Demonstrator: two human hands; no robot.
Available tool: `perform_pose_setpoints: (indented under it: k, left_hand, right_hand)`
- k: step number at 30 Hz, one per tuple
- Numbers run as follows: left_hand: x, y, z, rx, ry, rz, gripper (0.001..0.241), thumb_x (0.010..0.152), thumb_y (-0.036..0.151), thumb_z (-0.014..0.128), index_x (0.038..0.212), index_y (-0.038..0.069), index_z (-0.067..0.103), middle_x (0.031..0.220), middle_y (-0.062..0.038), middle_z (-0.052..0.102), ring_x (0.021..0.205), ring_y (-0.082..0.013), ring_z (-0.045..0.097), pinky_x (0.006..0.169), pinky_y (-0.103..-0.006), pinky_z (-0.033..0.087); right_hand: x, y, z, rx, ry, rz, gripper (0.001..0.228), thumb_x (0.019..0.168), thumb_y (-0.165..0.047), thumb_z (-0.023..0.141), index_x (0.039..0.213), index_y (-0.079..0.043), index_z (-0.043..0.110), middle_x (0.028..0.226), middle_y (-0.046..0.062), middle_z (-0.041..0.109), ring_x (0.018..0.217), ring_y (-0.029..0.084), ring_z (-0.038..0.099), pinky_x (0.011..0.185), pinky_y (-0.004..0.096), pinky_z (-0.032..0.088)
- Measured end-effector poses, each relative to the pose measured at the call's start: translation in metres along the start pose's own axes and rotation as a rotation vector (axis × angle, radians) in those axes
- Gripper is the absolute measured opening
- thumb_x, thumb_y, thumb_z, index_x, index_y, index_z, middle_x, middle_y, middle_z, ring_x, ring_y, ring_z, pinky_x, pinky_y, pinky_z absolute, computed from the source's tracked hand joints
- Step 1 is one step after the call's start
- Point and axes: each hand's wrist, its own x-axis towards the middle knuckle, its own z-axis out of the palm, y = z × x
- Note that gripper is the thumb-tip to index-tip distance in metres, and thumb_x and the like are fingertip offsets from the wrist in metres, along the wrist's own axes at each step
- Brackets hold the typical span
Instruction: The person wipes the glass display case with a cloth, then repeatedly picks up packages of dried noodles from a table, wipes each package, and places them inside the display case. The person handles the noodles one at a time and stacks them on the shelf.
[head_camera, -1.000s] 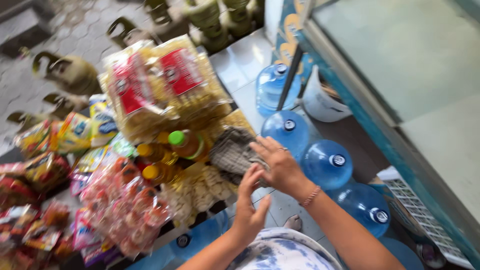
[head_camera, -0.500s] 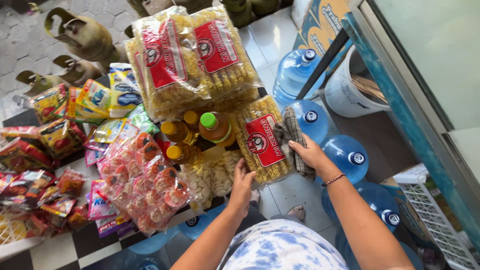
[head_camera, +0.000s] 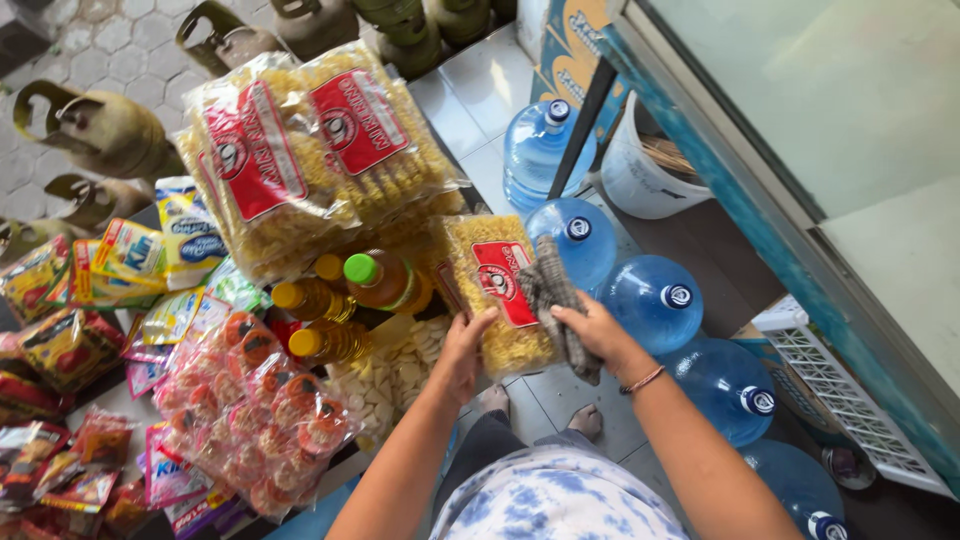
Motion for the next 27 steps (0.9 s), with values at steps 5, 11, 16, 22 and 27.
perform_pose_setpoints:
  k: [5, 11, 16, 22, 27]
  left_hand:
    - [-0.008, 0.001, 0.018, 0.103, 0.064, 0.093, 0.067, 0.081, 0.02, 0.075, 0.14, 0.007, 0.047, 0.122, -0.012, 0.067, 0.106, -0.023, 0.069, 0.088, -0.0411, 0.059]
    - [-0.041, 0.013, 0.031, 0.106, -0.13, 0.155, 0.074, 0.079, 0.007, 0.074, 0.145, 0.008, 0.041, 0.127, -0.011, 0.064, 0.112, -0.0206, 0.067, 0.097, -0.04, 0.055]
    - [-0.07, 0.014, 0.045, 0.262, -0.384, 0.198, 0.08, 0.081, 0.002, 0.077, 0.15, 0.008, 0.037, 0.133, -0.009, 0.064, 0.121, -0.0167, 0.063, 0.105, -0.0362, 0.05]
    - [-0.06, 0.017, 0.063, 0.083, -0.365, 0.224, 0.073, 0.081, 0.002, 0.077, 0.146, 0.003, 0.044, 0.129, -0.011, 0.066, 0.117, -0.0219, 0.065, 0.102, -0.0404, 0.052]
    - [-0.054, 0.028, 0.064, -0.144, -0.276, 0.285, 0.063, 0.081, 0.007, 0.076, 0.139, 0.001, 0.051, 0.126, -0.014, 0.068, 0.111, -0.0244, 0.067, 0.098, -0.0416, 0.053]
  right_hand:
    - [-0.02, 0.017, 0.023, -0.446, 0.15, -0.24, 0.053, 0.103, -0.032, 0.06, 0.148, -0.006, 0.05, 0.136, 0.013, 0.066, 0.125, 0.022, 0.062, 0.108, 0.036, 0.046]
    - [-0.059, -0.016, 0.044, -0.699, 0.121, -0.761, 0.057, 0.098, -0.02, 0.061, 0.152, -0.008, 0.047, 0.158, 0.019, 0.044, 0.144, 0.038, 0.041, 0.119, 0.045, 0.032]
    - [-0.035, -0.097, 0.021, -0.623, 0.315, -0.858, 0.05, 0.102, -0.012, 0.06, 0.151, -0.011, 0.049, 0.16, 0.018, 0.045, 0.15, 0.038, 0.039, 0.123, 0.045, 0.032]
    - [-0.096, -0.121, 0.051, -0.863, 0.257, -1.054, 0.054, 0.095, -0.015, 0.066, 0.148, -0.012, 0.052, 0.158, 0.018, 0.046, 0.148, 0.048, 0.036, 0.126, 0.054, 0.026]
    - [-0.153, -0.069, 0.049, -1.158, 0.39, -1.088, 0.054, 0.089, -0.025, 0.065, 0.14, -0.011, 0.056, 0.15, 0.021, 0.05, 0.14, 0.05, 0.042, 0.117, 0.059, 0.024]
